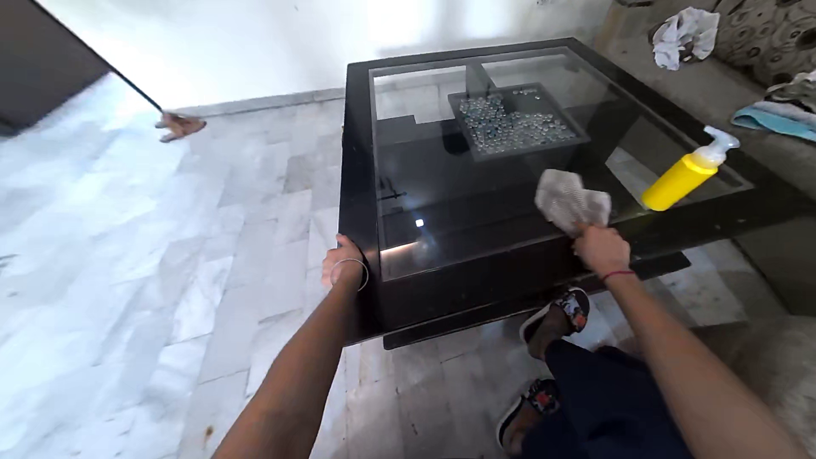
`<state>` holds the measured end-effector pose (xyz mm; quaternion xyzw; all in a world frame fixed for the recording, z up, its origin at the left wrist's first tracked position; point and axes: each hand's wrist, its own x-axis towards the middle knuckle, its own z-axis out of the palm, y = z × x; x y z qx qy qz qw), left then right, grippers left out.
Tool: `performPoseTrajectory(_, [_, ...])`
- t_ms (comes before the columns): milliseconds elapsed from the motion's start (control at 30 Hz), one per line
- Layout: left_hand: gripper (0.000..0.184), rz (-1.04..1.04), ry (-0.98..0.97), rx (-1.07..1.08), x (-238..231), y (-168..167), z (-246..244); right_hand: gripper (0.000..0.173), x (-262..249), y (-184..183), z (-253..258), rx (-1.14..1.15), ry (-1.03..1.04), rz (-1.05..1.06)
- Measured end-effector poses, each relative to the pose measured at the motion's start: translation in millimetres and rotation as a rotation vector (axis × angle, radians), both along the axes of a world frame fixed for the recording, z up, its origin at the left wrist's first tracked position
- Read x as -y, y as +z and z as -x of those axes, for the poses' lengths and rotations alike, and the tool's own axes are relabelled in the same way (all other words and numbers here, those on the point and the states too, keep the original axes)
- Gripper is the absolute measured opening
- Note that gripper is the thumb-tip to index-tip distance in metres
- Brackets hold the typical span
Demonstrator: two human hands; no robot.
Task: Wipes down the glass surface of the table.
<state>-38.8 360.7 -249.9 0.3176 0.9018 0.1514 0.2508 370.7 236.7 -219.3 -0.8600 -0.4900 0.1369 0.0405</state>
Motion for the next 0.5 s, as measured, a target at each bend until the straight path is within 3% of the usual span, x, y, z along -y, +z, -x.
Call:
performPoseTrajectory(100, [0.082, -0.001, 0.027, 0.011, -1.4, -1.2, -0.3, 0.036, -4.9, -8.8, -14.1, -0.064, -0.191, -0.096])
performPoseTrajectory(233, [0.084, 0.027, -0.011, -0.02, -2.9, -6.7, 1.3, 0.033, -29.6, -6.2, 16.0, -0.043, -0.192, -0.091])
performPoseTrajectory(367, [0.084, 0.048, -0.013, -0.034, -3.0, -5.1, 1.3, 0.034, -60.3, 0.4, 76.9, -0.102, -0.014, -0.077])
performPoseTrajectory(500, [0.085, 0.06, 0.005, -0.04, -4.0, -3.1, -0.1, 0.044, -70.5, 2.6, 164.0, -0.193, 0.343, -0.038])
